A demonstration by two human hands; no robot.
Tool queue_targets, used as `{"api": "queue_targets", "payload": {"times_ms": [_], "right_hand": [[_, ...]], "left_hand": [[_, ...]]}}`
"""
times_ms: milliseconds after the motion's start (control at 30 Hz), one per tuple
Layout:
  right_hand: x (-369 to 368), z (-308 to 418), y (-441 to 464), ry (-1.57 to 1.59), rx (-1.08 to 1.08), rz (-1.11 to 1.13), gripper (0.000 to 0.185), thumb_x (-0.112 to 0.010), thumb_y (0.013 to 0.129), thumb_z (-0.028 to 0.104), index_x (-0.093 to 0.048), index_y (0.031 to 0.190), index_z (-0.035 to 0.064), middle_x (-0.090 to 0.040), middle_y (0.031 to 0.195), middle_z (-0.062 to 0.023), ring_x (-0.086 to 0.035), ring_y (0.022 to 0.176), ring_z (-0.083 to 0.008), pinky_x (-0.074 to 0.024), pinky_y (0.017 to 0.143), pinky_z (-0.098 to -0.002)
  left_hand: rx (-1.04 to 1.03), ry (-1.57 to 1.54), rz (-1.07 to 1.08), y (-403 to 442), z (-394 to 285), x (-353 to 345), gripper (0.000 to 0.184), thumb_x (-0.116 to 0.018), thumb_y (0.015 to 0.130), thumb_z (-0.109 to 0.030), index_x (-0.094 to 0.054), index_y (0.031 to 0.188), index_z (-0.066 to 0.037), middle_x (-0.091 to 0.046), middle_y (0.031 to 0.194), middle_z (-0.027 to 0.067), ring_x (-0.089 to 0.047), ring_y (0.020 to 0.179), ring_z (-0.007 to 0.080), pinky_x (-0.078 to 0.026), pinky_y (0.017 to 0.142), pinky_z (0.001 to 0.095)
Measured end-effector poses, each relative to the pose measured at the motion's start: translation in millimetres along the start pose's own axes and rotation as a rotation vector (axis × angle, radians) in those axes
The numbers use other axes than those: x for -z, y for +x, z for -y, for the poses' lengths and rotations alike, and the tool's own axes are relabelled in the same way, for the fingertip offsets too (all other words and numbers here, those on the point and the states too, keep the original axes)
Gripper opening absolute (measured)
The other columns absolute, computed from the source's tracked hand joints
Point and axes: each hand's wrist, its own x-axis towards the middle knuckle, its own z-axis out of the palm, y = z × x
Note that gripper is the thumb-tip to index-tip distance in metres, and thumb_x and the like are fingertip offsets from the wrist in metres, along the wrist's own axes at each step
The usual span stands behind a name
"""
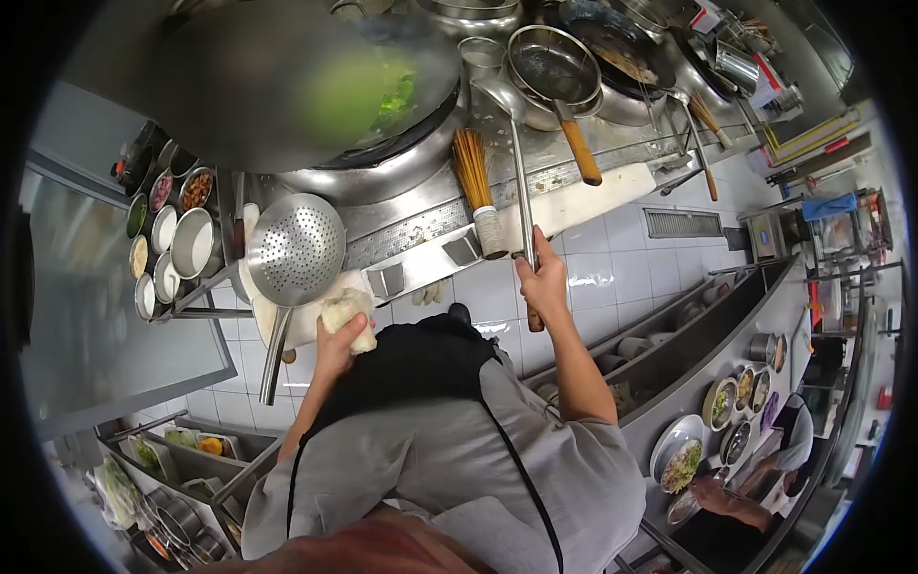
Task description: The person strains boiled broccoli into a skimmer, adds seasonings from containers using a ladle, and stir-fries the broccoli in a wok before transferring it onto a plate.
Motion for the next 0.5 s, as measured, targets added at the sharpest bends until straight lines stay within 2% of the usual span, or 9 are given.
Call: {"api": "queue_targets", "payload": {"times_ms": [100, 133, 200, 233, 300, 333, 400, 433, 500], "right_hand": [[2, 1, -10, -0.079, -0.101, 0.002, 0.061, -0.06, 0.081, 0.003, -0.044, 0.14, -0.001, -0.067, 0.081, -0.0155, -0.059, 0.052, -0.0146, -0.0493, 0.05, -0.0324], [0, -10, -8, -0.129, -0.077, -0.01, 0.061, -0.061, 0.081, 0.005, -0.045, 0.139, 0.0004, -0.068, 0.083, -0.0205, -0.065, 0.059, -0.0248, -0.0519, 0.057, -0.0379], [-1, -34, 1, -0.324, 0.057, -0.037, 0.06, -0.062, 0.08, 0.009, -0.047, 0.137, 0.0022, -0.067, 0.089, -0.0269, -0.068, 0.073, -0.0381, -0.0528, 0.067, -0.0446], [-10, -69, 6, -0.3, 0.302, -0.153, 0.062, -0.063, 0.079, 0.011, -0.046, 0.138, 0.0044, -0.064, 0.093, -0.0305, -0.064, 0.086, -0.0457, -0.0512, 0.075, -0.0483], [-11, -44, 2, -0.449, -0.082, -0.026, 0.061, -0.063, 0.079, 0.012, -0.048, 0.138, 0.0084, -0.064, 0.086, -0.0292, -0.065, 0.072, -0.0401, -0.0515, 0.069, -0.0453], [-19, -66, 6, -0.435, -0.043, -0.06, 0.065, -0.065, 0.077, 0.013, -0.046, 0.139, 0.01, -0.063, 0.082, -0.0284, -0.065, 0.074, -0.0399, -0.0508, 0.069, -0.0472], [-26, -79, 8, -0.365, -0.02, -0.092, 0.067, -0.067, 0.076, 0.012, -0.045, 0.14, 0.0112, -0.065, 0.097, -0.0264, -0.065, 0.081, -0.0398, -0.0514, 0.077, -0.0454], [-35, -103, 12, -0.317, 0.156, -0.166, 0.067, -0.07, 0.076, 0.016, -0.046, 0.139, 0.0106, -0.066, 0.107, -0.0234, -0.067, 0.088, -0.0362, -0.0513, 0.083, -0.0417], [-26, -88, 3, -0.162, 0.056, -0.051, 0.065, -0.074, 0.076, 0.022, -0.052, 0.135, 0.0089, -0.068, 0.107, -0.0203, -0.069, 0.09, -0.0276, -0.0518, 0.081, -0.0375]], "left_hand": [[0.018, 0.041, 0.042, 4, -3, -1, 0.036, -0.074, 0.082, -0.019, -0.06, 0.105, 0.004, -0.066, 0.084, 0.0094, -0.065, 0.072, 0.0171, -0.054, 0.063, 0.0305], [0.029, 0.031, 0.031, 5, -3, -2, 0.037, -0.074, 0.082, -0.02, -0.06, 0.106, 0.004, -0.066, 0.083, 0.0098, -0.065, 0.071, 0.0177, -0.054, 0.063, 0.0307], [0.069, 0.021, 0.058, 7, -1, -7, 0.039, -0.073, 0.082, -0.021, -0.059, 0.107, 0.005, -0.066, 0.083, 0.0105, -0.066, 0.071, 0.0189, -0.055, 0.063, 0.0311], [0.117, 0.022, 0.092, 8, -1, -9, 0.041, -0.073, 0.083, -0.023, -0.058, 0.109, 0.005, -0.066, 0.085, 0.0118, -0.066, 0.073, 0.0204, -0.055, 0.064, 0.0322], [0.212, 0.037, 0.177, 15, -2, -10, 0.046, -0.072, 0.084, -0.027, -0.057, 0.112, 0.006, -0.067, 0.088, 0.0144, -0.067, 0.077, 0.0235, -0.056, 0.068, 0.0345], [0.208, 0.015, 0.255, 20, 0, -13, 0.049, -0.07, 0.085, -0.031, -0.055, 0.115, 0.006, -0.066, 0.092, 0.0149, -0.066, 0.081, 0.0243, -0.055, 0.072, 0.0356], [0.214, -0.034, 0.41, 33, 3, -18, 0.057, -0.067, 0.088, -0.039, -0.052, 0.121, 0.004, -0.064, 0.1, 0.0159, -0.065, 0.089, 0.026, -0.055, 0.08, 0.038], [0.227, -0.01, 0.505, 39, 2, -21, 0.059, -0.061, 0.091, -0.042, -0.049, 0.126, 0.004, -0.062, 0.11, 0.018, -0.063, 0.101, 0.0279, -0.051, 0.089, 0.0396], [0.184, 0.073, 0.505, 34, -16, -53, 0.061, -0.058, 0.093, -0.043, -0.045, 0.13, 0.003, -0.06, 0.12, 0.0187, -0.058, 0.113, 0.0291, -0.047, 0.096, 0.0414]]}}
